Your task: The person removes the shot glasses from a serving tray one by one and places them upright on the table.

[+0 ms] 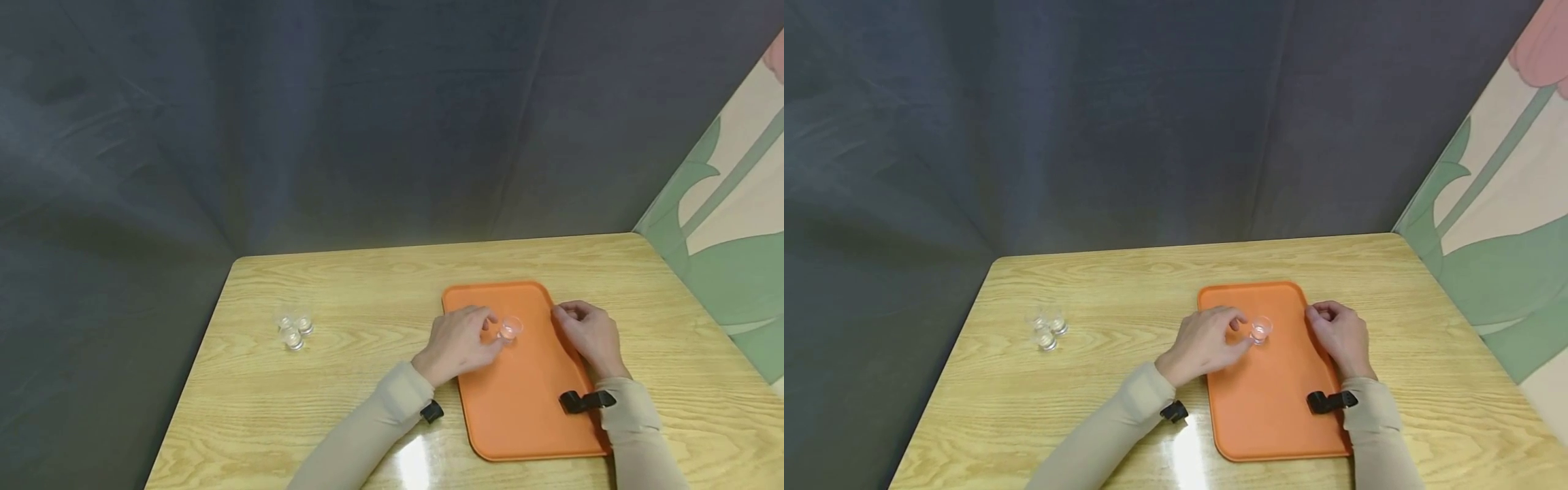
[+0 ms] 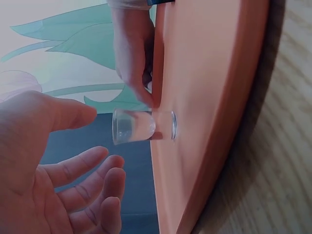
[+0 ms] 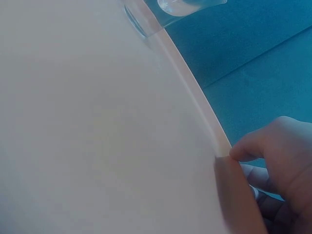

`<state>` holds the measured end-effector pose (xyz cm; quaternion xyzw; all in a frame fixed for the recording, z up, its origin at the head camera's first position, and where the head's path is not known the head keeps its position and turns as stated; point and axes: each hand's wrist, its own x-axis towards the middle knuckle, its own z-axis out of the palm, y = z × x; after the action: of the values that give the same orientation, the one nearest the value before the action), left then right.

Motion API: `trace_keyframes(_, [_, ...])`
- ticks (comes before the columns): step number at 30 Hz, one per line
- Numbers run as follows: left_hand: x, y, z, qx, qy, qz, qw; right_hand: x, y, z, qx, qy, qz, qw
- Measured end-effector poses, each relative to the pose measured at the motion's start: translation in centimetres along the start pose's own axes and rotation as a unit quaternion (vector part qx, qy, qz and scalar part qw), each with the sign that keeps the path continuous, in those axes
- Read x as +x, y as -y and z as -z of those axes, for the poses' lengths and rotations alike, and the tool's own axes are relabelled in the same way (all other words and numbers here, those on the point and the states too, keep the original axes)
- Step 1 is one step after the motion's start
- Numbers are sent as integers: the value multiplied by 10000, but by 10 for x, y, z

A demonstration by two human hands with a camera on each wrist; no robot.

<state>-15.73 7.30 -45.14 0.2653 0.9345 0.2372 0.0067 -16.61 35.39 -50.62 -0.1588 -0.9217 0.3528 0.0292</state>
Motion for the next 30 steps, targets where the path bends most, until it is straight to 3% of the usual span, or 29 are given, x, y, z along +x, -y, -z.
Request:
trace_keyframes(12, [9,-9,-4,81,127,0,9999,0,0,-1,-40,-18,-3,10000])
trace_keyframes(30, [19,-10,-16,11,-3,165,9999,0,1,0,-10,-49,60,10000])
